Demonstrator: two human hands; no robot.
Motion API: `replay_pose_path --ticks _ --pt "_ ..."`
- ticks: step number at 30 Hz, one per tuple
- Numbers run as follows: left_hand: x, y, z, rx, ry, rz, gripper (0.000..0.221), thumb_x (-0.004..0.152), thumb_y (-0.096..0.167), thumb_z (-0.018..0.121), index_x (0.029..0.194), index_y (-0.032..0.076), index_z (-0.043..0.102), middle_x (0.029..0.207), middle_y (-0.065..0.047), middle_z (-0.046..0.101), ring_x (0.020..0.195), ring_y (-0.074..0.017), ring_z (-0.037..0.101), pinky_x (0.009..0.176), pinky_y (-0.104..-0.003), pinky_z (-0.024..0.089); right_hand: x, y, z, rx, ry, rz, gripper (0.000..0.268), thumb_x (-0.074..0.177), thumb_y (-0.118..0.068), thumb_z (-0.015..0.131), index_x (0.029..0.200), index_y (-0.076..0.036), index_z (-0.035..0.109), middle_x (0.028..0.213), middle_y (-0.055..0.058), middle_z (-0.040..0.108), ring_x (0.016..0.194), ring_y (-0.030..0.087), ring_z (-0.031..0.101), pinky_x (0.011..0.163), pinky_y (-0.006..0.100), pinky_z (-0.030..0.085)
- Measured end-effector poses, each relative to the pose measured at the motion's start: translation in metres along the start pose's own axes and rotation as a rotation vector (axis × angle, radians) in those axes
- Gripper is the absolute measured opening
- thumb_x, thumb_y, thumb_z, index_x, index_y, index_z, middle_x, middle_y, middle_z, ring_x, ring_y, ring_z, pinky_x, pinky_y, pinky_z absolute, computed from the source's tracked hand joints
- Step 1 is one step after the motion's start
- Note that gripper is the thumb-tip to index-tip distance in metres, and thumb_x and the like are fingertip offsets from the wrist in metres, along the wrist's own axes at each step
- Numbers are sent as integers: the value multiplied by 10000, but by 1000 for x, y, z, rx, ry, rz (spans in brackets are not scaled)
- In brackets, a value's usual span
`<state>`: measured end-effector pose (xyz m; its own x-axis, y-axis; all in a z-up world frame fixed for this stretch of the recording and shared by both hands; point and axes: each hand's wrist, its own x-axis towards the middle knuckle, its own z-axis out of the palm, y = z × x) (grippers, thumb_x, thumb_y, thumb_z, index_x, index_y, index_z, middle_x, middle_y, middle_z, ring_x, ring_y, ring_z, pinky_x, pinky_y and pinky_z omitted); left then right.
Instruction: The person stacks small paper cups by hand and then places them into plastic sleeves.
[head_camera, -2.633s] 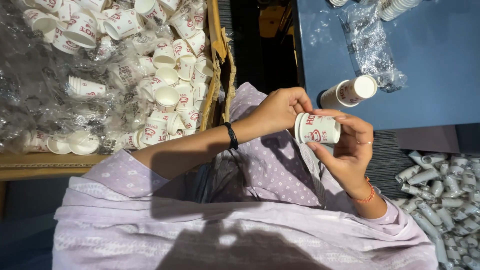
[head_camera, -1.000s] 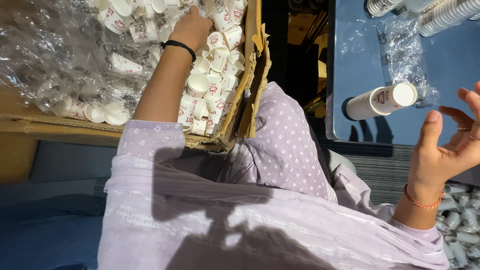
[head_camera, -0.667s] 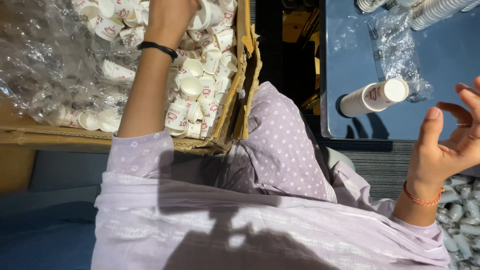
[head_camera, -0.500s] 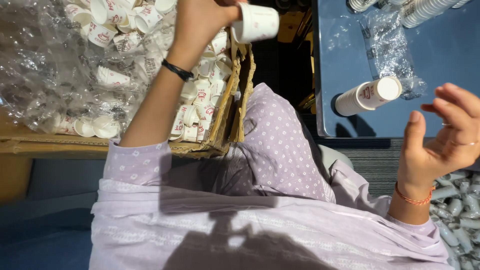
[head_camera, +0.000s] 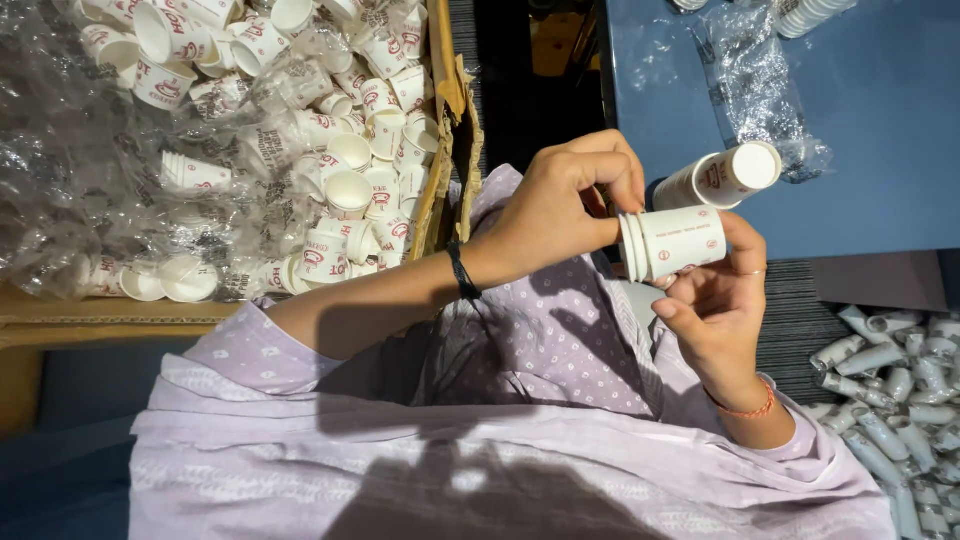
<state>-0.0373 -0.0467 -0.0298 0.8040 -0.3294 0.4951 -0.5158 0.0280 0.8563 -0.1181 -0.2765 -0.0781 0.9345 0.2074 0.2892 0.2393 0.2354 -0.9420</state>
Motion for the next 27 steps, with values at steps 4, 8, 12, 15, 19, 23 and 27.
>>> replay_pose_path --ticks 4,8,12,15,19,23,27 --pt "-9 -4 14 144 -61 51 210 836 59 846 889 31 645 1039 -8 629 934 -119 650 783 -254 525 -6 5 -7 -36 112 8 719 935 -5 798 1518 -72 382 1304 105 579 1087 129 596 965 260 531" --pt "1 7 5 94 -113 170 347 870 79 821 1172 73 650 1269 -36 562 1087 -163 645 960 -267 578 15 -15 -16 -192 189 -202 663 944 15 784 1465 -100 389 1363 116 567 1287 198 597 1155 329 564" --pt "6 0 -13 219 -67 186 362 986 114 805 1291 117 609 1358 -15 526 1093 -131 677 998 -231 599 34 -7 -56 -512 217 -391 716 1070 116 781 1561 -137 326 1485 101 468 1345 209 531 1158 310 479" --pt "12 2 -24 279 -25 130 323 999 81 769 1282 111 617 1371 -20 541 1088 -128 693 952 -228 616 43 2 -67 -680 189 -388 811 1077 149 771 1649 -127 267 1523 101 435 1437 234 516 1219 320 452" --pt "14 -10 -35 375 -18 158 282 1000 52 758 1245 107 631 1309 -4 603 1039 -126 703 925 -249 622 47 15 -75 -674 147 -291 829 1074 140 743 1667 -113 220 1532 132 518 1414 205 539 1208 303 470" --pt "20 -4 -56 446 -14 110 234 973 80 767 1178 81 653 1205 -46 669 909 -131 715 814 -267 616 52 -6 -62 -747 137 -244 825 1081 82 770 1693 -79 242 1537 142 507 1367 202 569 1194 316 486" --pt "21 -19 -125 1025 -10 31 171 878 198 863 981 109 760 910 -56 746 795 -224 723 681 -377 565 48 -28 -63 -894 91 -262 887 984 32 852 1652 -60 276 1463 99 557 1321 187 575 1123 288 483"
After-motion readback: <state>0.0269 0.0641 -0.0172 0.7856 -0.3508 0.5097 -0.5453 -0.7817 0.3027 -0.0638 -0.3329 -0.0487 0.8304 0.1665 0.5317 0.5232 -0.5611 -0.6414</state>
